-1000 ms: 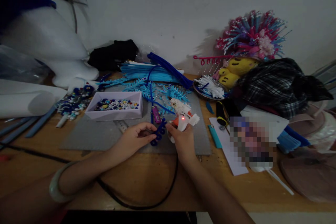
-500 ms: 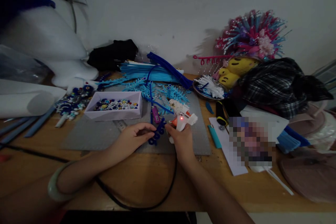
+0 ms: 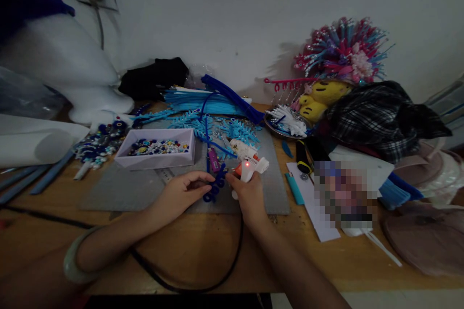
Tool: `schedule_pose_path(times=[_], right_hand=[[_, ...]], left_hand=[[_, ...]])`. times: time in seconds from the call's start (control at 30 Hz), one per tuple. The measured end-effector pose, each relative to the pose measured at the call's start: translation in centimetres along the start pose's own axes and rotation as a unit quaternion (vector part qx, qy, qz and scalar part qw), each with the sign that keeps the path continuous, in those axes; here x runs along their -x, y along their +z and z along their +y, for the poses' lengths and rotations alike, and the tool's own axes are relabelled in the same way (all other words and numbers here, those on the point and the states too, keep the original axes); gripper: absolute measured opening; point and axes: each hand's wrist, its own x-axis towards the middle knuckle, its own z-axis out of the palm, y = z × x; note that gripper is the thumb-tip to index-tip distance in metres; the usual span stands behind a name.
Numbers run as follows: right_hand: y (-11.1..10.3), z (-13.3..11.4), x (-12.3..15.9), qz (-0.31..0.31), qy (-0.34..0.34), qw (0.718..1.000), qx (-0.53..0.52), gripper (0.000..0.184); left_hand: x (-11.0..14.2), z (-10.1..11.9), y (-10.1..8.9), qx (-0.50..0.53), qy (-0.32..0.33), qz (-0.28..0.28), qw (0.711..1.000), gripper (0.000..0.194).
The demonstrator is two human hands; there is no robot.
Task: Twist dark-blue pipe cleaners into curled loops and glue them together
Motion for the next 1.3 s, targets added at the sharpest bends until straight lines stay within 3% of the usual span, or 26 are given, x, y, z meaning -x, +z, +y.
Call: schedule_pose_path(times=[0.67, 1.3], right_hand=[[0.03, -0.31, 0.2, 0.004, 0.01, 1.0, 0.001, 0.036], [0.01, -0.62, 0.14, 0.003, 0.022, 1.0, -0.009, 0.031]], left_hand=[[0.08, -0.22, -0.01, -0.004, 0.015, -0.002, 1.0, 0.019], [0.27, 0.14, -0.06, -0.009, -0.001, -0.014, 1.0, 0.023]])
